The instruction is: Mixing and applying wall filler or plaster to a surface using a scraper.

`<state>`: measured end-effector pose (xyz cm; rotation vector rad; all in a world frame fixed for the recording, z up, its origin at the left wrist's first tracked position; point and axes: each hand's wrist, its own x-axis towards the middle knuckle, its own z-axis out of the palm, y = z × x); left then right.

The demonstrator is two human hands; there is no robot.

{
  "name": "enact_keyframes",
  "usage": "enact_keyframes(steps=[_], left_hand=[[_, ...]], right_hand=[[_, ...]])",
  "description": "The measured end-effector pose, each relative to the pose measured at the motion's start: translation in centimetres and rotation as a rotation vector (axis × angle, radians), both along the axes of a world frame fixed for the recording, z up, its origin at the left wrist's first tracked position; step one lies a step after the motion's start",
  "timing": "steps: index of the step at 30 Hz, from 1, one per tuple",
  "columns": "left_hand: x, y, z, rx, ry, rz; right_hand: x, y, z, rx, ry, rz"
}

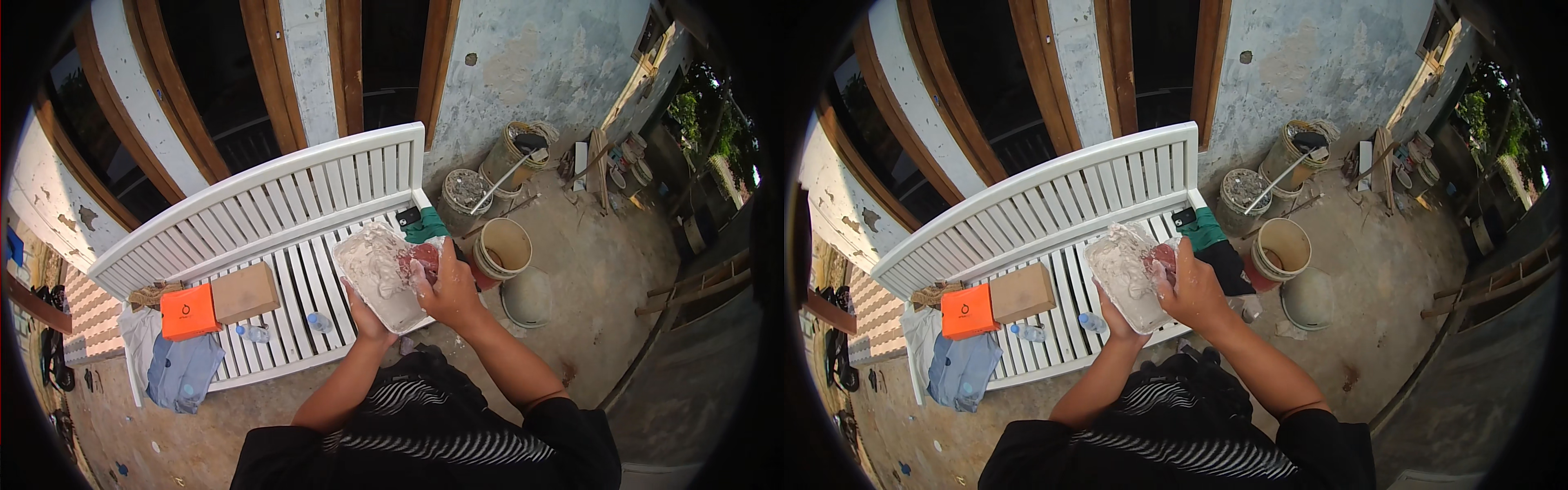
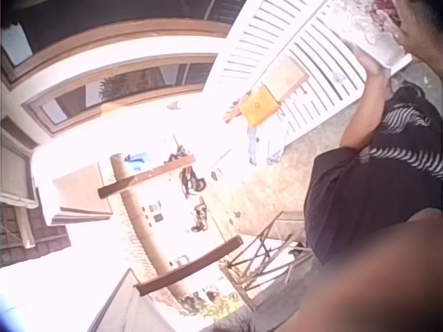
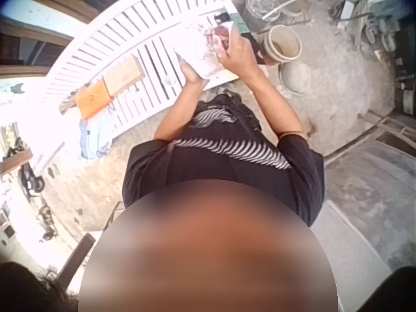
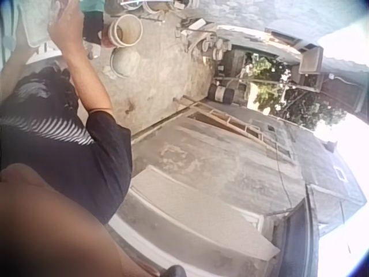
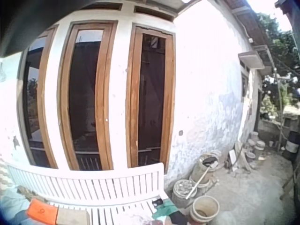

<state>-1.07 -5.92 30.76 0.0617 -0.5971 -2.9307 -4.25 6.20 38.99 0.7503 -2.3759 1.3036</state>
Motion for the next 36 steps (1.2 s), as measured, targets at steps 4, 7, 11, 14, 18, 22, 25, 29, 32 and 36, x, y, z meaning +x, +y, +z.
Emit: enact_keyframes(steps=[4,7,11,14,18,22,25,29,32,36], left_hand=[[0.1,-0.3,0.3,0.043,0.022,0.006],[0.1,-0.1,0.0,0.045,0.029,-0.028],[-0.2,-0.1,-0.7,0.036,0.032,-0.047],[-0.2,-0.1,-0.1,0.024,0.007,0.014],[-0.5,-0.4,-0.8,0.034,0.075,0.061],[-0.2,0.3,-1.1,-0.037,0.058,0.038],[-0.3,0.2,-1.0,-0.054,0.062,0.043],[-0.5,-0.6,-1.3,0.037,0.128,0.050],[-0.3,-0.8,-1.3,0.022,0.097,0.025],[0.0,0.2,-1.3,-0.082,0.071,0.030]], right_hand=[[-0.9,0.6,0.6,-0.029,0.033,-0.069],[-1.0,0.0,-0.5,0.062,0.049,-0.132],[-0.2,-1.3,-1.9,0.062,0.090,-0.006],[0.0,-0.6,-0.7,0.034,-0.019,0.031],[-1.5,0.4,0.2,0.077,0.111,-0.083],[-2.6,-0.8,-0.7,0.089,0.203,-0.076],[-2.6,-1.4,-1.0,0.043,0.085,-0.020],[-1.4,-0.6,-0.3,0.054,-0.008,0.117],[-1.9,-0.2,0.9,0.032,0.000,0.100],[-3.8,-0.8,1.5,0.149,0.175,0.064]])
